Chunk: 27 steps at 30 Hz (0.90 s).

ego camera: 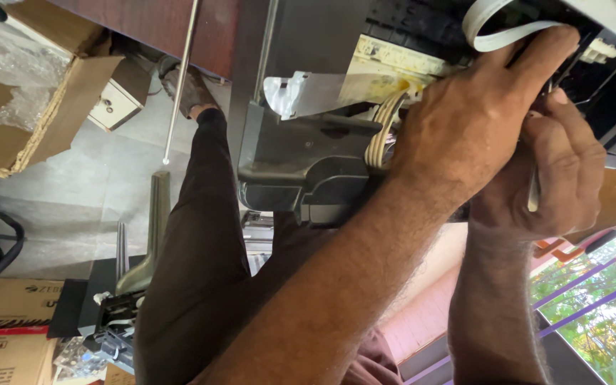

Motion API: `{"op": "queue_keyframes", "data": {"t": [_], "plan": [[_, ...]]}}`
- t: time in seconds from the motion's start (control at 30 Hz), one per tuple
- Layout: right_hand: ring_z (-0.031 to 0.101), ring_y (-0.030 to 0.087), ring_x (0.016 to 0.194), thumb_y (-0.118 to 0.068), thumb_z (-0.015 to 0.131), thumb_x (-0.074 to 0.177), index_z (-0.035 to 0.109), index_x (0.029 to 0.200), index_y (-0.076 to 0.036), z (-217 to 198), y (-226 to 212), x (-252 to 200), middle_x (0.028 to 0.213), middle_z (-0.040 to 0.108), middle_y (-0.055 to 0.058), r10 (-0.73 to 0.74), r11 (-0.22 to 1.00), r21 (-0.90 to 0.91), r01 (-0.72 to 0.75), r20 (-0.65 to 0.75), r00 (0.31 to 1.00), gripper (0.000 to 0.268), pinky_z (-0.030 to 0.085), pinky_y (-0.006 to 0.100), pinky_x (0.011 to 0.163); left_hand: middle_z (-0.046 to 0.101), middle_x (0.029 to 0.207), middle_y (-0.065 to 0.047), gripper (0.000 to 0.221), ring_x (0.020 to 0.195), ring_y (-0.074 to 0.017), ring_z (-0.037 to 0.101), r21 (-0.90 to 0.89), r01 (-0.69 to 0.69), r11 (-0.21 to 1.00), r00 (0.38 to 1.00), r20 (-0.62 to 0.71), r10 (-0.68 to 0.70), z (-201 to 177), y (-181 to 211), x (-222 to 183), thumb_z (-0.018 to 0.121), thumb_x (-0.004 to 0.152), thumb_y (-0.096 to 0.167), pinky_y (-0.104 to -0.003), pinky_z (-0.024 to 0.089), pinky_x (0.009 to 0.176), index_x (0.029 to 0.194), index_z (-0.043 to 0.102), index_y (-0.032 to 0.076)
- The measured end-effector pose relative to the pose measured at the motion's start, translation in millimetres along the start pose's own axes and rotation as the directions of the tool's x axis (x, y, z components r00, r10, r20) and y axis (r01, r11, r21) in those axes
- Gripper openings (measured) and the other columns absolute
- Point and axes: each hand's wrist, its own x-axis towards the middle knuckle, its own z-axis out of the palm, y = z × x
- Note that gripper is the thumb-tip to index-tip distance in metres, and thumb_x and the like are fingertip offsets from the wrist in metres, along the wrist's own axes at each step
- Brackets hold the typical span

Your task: The person works on the internal components of a printer, disconnecting and reconnecting ribbon cables and other internal parts by hand and using a screwdriver.

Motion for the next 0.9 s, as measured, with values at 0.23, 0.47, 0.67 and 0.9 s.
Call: {"op": "queue_keyframes", "data": {"t": [0.23,0.47,0.67,0.9], "plan": [[0.074,0.029,0.110,0.004,0.086,0.107,0.065,0.114,0.010,-10.3,-8.2,8.9,0.111,0.070,0.023,-0.012,0.999,-0.039,0.015,0.075,0.997,0.023,0.066,0.036,0.090,0.065,0.129,-0.020,0.048,0.093,-0.0351,0.077,0.019,0.006,1.000,1.000,0.024,-0.006,-7.9,3.7,3.3,0.064,0.099,0.022,-0.044,0.066,0.073,0.143,0.045,0.026],[0.077,0.028,0.098,0.018,0.071,0.105,0.065,0.121,0.002,-25.8,1.8,32.0,0.111,0.072,0.020,-0.177,0.973,-0.116,0.201,0.191,0.966,0.023,0.064,0.031,0.072,0.067,0.124,-0.018,0.043,0.093,-0.0341,0.077,-0.033,0.016,0.999,0.999,0.050,-0.014,-15.4,9.2,6.8,0.064,0.101,0.024,-0.043,0.067,0.073,0.141,0.047,0.024],[0.075,0.026,0.090,0.016,0.074,0.099,0.065,0.119,0.001,-30.5,-8.0,41.6,0.110,0.071,0.020,-0.206,0.957,-0.152,0.248,0.244,0.948,0.026,0.060,0.030,0.065,0.069,0.126,-0.015,0.040,0.094,-0.0350,0.077,-0.028,0.029,0.999,0.997,0.065,-0.027,-25.3,13.0,3.8,0.062,0.102,0.023,-0.046,0.066,0.077,0.139,0.049,0.025],[0.074,0.031,0.092,0.011,0.077,0.083,0.070,0.118,0.003,-42.0,-32.6,52.1,0.114,0.073,0.023,-0.098,0.944,-0.263,0.201,0.356,0.929,0.036,0.060,0.036,0.070,0.072,0.112,-0.013,0.037,0.094,-0.0345,0.077,0.085,0.098,0.991,0.983,0.148,-0.110,-31.8,18.0,9.5,0.059,0.101,0.023,-0.048,0.064,0.074,0.136,0.046,0.022]]}}
